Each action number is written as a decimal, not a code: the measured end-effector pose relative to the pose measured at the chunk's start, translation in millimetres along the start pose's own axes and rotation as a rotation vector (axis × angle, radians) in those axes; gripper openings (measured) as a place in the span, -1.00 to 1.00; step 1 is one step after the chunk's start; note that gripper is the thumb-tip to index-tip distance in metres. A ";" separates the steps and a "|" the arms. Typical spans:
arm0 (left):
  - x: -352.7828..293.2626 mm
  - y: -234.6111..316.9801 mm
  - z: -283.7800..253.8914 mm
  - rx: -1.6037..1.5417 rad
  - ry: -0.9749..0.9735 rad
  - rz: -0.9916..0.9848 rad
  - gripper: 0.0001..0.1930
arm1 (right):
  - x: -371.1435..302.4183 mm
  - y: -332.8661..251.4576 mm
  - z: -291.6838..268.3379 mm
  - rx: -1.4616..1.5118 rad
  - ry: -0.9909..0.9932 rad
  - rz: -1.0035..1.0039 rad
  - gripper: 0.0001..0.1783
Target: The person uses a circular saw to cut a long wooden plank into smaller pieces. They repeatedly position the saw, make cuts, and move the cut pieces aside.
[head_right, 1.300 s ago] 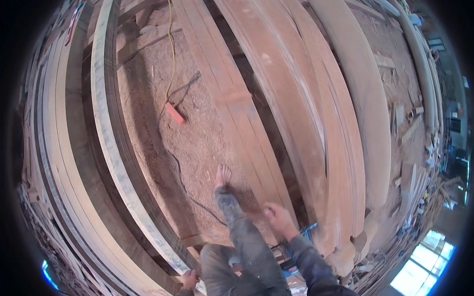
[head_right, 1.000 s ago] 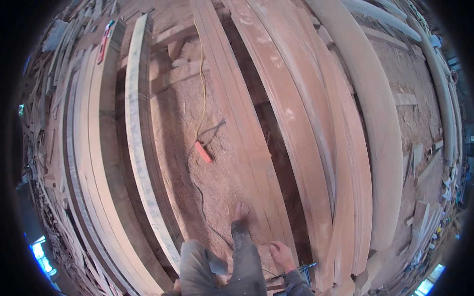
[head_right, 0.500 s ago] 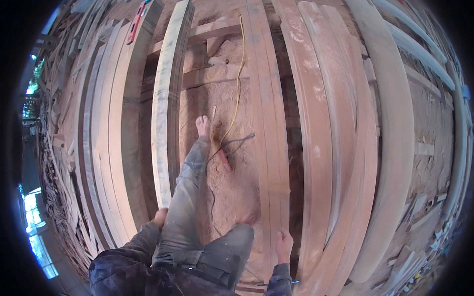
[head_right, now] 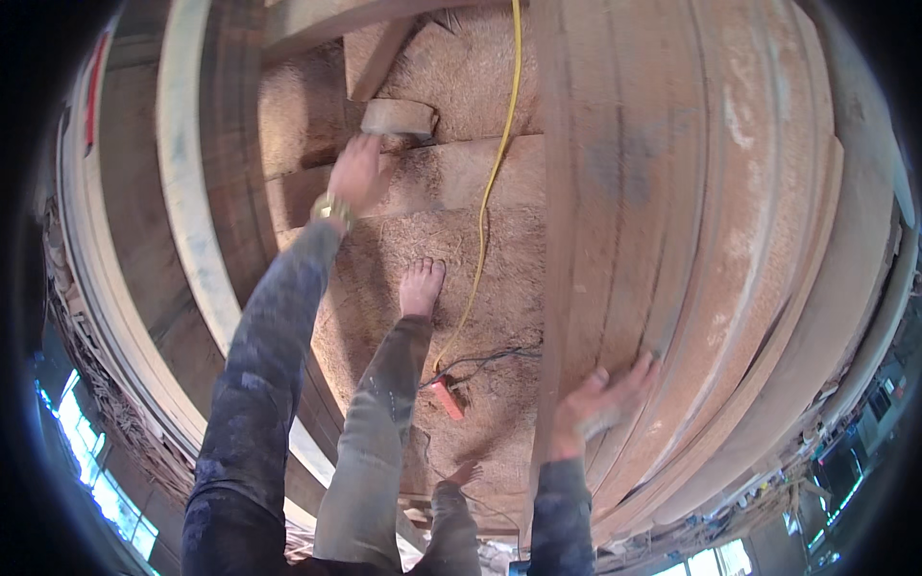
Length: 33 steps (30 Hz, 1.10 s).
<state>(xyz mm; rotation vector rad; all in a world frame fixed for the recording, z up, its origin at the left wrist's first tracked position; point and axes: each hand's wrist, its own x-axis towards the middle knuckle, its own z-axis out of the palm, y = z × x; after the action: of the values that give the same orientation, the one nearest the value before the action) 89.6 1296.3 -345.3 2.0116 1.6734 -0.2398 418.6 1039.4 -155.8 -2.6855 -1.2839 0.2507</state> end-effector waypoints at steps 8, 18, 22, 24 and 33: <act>128.8 2.0 8.6 0.355 -0.216 0.036 -0.31 | 1.1 8.1 1.3 -0.047 0.005 0.008 -0.15; -105.3 103.5 -125.5 -0.976 -0.453 -0.162 -0.45 | 4.4 -3.4 -5.2 -0.011 -0.052 0.093 -0.15; -213.8 178.2 -142.9 -0.541 -0.660 0.123 -0.58 | -16.0 5.4 -38.1 0.631 -0.023 0.148 -0.34; -268.9 212.0 -136.7 -0.782 -0.813 0.052 -0.59 | -56.9 8.5 -58.3 1.106 0.009 0.288 -0.44; -555.9 337.5 -49.4 -0.529 -1.311 -0.138 -0.49 | -415.7 86.2 -140.5 2.131 0.526 0.935 -0.13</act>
<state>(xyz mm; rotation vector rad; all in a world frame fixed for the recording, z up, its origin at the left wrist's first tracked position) 278.1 800.3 34.0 0.8947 0.8398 -0.8320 256.9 651.9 -2.2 -0.9332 0.5384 0.4906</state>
